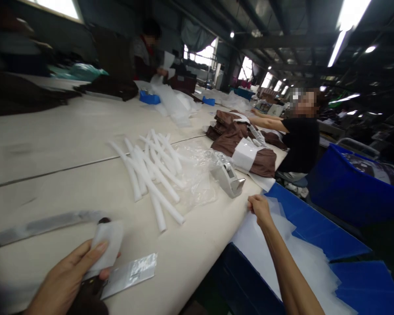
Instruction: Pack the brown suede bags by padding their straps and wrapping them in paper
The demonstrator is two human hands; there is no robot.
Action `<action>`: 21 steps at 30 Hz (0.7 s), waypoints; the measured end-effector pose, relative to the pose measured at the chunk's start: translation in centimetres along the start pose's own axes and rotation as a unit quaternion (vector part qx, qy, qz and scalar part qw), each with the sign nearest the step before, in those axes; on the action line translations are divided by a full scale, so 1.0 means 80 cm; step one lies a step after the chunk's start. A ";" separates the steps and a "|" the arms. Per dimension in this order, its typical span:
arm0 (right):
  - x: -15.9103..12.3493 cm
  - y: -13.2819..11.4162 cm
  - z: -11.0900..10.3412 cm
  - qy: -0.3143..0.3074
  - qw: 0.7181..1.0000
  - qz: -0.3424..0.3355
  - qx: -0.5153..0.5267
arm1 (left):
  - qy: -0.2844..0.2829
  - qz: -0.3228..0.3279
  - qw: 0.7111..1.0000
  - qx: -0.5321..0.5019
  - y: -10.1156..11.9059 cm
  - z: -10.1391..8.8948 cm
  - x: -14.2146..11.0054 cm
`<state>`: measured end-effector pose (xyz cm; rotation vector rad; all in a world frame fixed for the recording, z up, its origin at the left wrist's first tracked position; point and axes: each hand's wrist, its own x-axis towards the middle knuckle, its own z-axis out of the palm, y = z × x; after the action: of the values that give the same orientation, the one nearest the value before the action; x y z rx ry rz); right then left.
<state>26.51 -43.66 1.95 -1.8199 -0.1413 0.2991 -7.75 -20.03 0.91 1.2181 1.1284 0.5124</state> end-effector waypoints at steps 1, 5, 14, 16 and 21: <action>-0.012 0.001 0.004 -0.021 1.000 0.003 0.005 | -0.024 -0.007 0.999 -0.022 0.001 -0.001 -0.001; -0.072 -0.020 0.045 -0.257 0.965 -0.012 0.051 | -0.070 0.010 0.995 -0.068 0.003 -0.003 -0.003; -0.163 -0.057 0.244 -0.628 0.771 -0.017 0.106 | -0.086 0.049 0.991 -0.088 0.001 -0.002 -0.012; -0.163 -0.040 0.266 -0.618 0.781 0.004 0.086 | -0.085 0.055 0.991 -0.091 0.002 -0.003 -0.013; -0.162 -0.014 0.275 -0.596 0.799 0.031 0.073 | -0.090 0.061 0.989 -0.098 -0.001 -0.004 -0.011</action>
<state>8.10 -26.15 -0.61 -1.2304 -0.9039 1.4404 -8.39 -20.61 1.18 1.1421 0.8344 0.5803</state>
